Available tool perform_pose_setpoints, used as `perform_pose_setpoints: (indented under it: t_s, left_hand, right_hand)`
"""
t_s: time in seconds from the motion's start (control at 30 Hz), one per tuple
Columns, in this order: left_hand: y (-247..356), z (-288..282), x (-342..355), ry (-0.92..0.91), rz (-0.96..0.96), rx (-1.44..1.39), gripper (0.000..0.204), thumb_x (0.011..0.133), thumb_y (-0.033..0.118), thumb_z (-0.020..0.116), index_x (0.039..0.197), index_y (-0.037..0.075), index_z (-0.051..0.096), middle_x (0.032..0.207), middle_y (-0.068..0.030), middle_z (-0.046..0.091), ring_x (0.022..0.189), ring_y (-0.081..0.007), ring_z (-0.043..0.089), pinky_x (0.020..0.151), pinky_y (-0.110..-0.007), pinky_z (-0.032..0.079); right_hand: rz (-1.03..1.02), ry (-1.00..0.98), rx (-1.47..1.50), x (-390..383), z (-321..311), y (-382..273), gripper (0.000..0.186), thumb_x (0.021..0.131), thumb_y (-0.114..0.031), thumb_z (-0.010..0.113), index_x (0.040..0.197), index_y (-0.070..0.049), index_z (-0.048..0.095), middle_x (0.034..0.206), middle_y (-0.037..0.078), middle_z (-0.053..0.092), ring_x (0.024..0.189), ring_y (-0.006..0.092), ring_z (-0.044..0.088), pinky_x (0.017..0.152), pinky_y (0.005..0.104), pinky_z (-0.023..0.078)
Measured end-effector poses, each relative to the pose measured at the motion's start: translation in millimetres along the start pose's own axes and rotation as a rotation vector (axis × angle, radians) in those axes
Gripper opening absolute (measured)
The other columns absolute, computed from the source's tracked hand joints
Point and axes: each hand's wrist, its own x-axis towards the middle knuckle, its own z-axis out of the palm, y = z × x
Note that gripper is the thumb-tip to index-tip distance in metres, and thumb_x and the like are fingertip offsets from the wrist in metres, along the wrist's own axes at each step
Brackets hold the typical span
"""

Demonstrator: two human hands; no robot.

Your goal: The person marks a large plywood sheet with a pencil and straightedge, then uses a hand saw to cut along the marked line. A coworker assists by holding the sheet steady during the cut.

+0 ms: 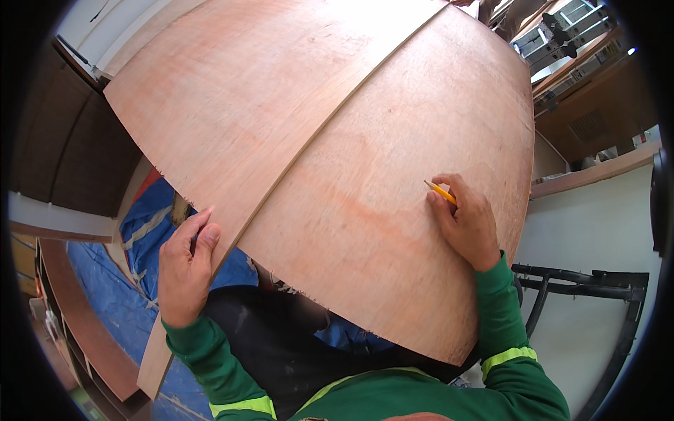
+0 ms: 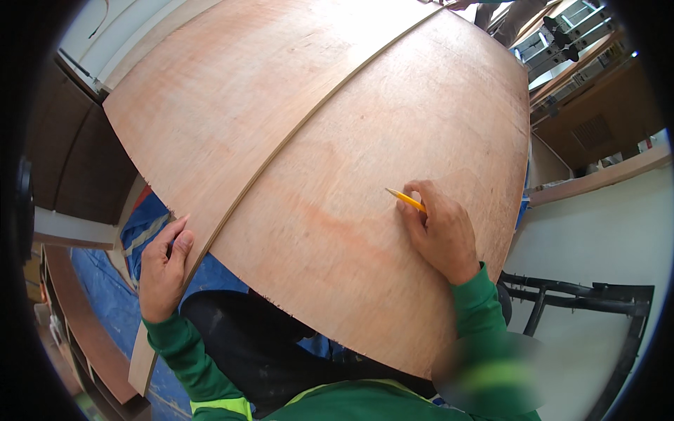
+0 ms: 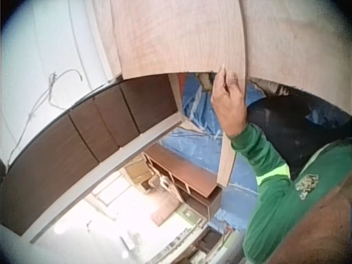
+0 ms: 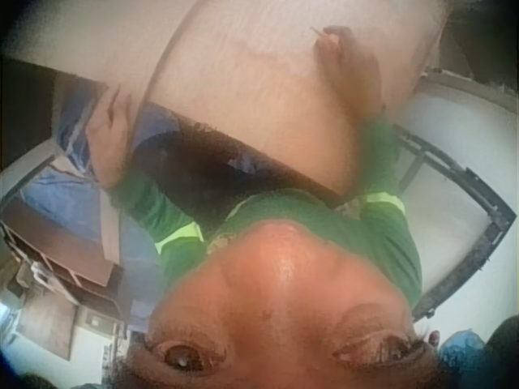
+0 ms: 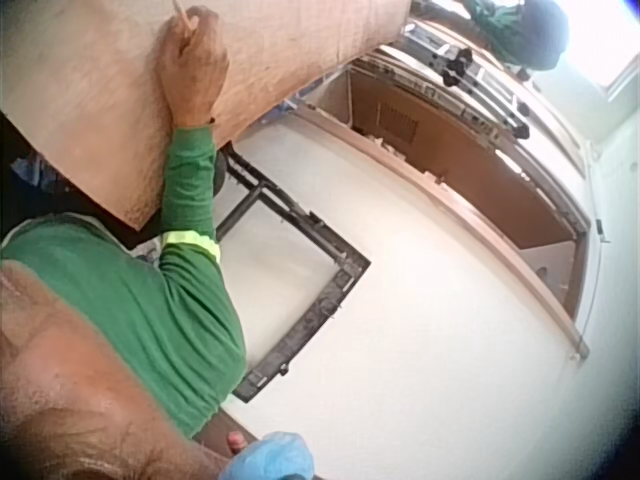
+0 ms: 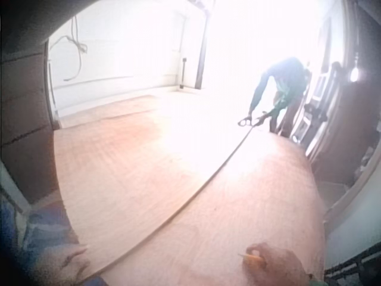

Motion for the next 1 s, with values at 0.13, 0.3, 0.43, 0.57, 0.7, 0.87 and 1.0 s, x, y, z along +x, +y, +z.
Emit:
perform_pose_setpoints:
  t_s: [0.13, 0.3, 0.43, 0.57, 0.7, 0.87, 1.0]
  left_hand:
    - [-5, 1, 6, -0.004, 0.07, 0.02, 0.037, 0.106, 0.026, 0.068, 0.129, -0.003, 0.075, 0.114, -0.0258, 0.078, 0.105, -0.0363, 0.077, 0.095, -0.039, 0.057]
    - [-15, 0, 2, -0.042, -0.004, -0.076, 0.037, 0.105, 0.027, 0.067, 0.126, -0.003, 0.075, 0.117, -0.0253, 0.078, 0.109, -0.0371, 0.075, 0.098, -0.04, 0.055]
    - [-19, 2, 0, 0.01, 0.023, -0.064, 0.04, 0.103, 0.033, 0.068, 0.126, 0.0, 0.077, 0.116, -0.0237, 0.079, 0.108, -0.0374, 0.076, 0.097, -0.042, 0.057]
    - [-22, 5, 0, 0.031, -0.001, -0.076, 0.041, 0.101, 0.038, 0.068, 0.126, 0.008, 0.081, 0.114, -0.019, 0.081, 0.108, -0.0374, 0.077, 0.097, -0.043, 0.059]
    - [-27, 7, 3, 0.009, -0.012, -0.113, 0.041, 0.101, 0.039, 0.068, 0.127, 0.011, 0.081, 0.114, -0.0176, 0.081, 0.109, -0.037, 0.077, 0.099, -0.044, 0.059]
    - [-32, 9, 6, -0.009, -0.037, -0.107, 0.039, 0.101, 0.04, 0.069, 0.127, 0.015, 0.082, 0.117, -0.0151, 0.081, 0.111, -0.0369, 0.077, 0.1, -0.044, 0.059]
    - [-36, 9, 10, -0.014, -0.022, -0.1, 0.037, 0.1, 0.04, 0.068, 0.126, 0.017, 0.083, 0.121, -0.0143, 0.08, 0.114, -0.038, 0.076, 0.101, -0.046, 0.059]
  right_hand:
    - [0.081, -0.045, -0.006, -6, 2, 10, 0.023, 0.105, -0.016, 0.07, 0.123, -0.003, 0.065, 0.083, 0.019, 0.068, 0.068, 0.0304, 0.069, 0.063, 0.0395, 0.052]
    - [0.037, 0.127, 0.192, -7, 6, 19, 0.028, 0.112, -0.016, 0.059, 0.133, 0.001, 0.063, 0.094, 0.011, 0.068, 0.081, 0.0181, 0.066, 0.072, 0.0348, 0.053]
    - [0.085, 0.093, 0.276, -13, 1, 5, 0.035, 0.116, -0.013, 0.054, 0.148, -0.001, 0.063, 0.092, 0.001, 0.064, 0.076, 0.0073, 0.055, 0.068, 0.0284, 0.05]
    - [0.16, -0.147, 0.466, -30, -9, -32, 0.041, 0.117, -0.015, 0.055, 0.156, -0.005, 0.06, 0.089, 0.001, 0.064, 0.068, 0.0045, 0.051, 0.06, 0.0227, 0.044]
    - [0.139, -0.224, 0.533, -41, -14, -67, 0.037, 0.117, -0.015, 0.056, 0.152, -0.007, 0.063, 0.088, 0.001, 0.064, 0.065, 0.0038, 0.05, 0.058, 0.0207, 0.042]
    - [0.099, -0.347, 0.772, -46, -17, -96, 0.047, 0.11, -0.015, 0.063, 0.155, -0.004, 0.055, 0.111, 0.005, 0.066, 0.081, 0.0077, 0.061, 0.069, 0.0222, 0.049]
    - [0.042, -0.499, 0.89, -47, -19, -113, 0.073, 0.099, -0.016, 0.075, 0.163, -0.001, 0.043, 0.136, 0.014, 0.062, 0.106, 0.0175, 0.066, 0.091, 0.0319, 0.056]
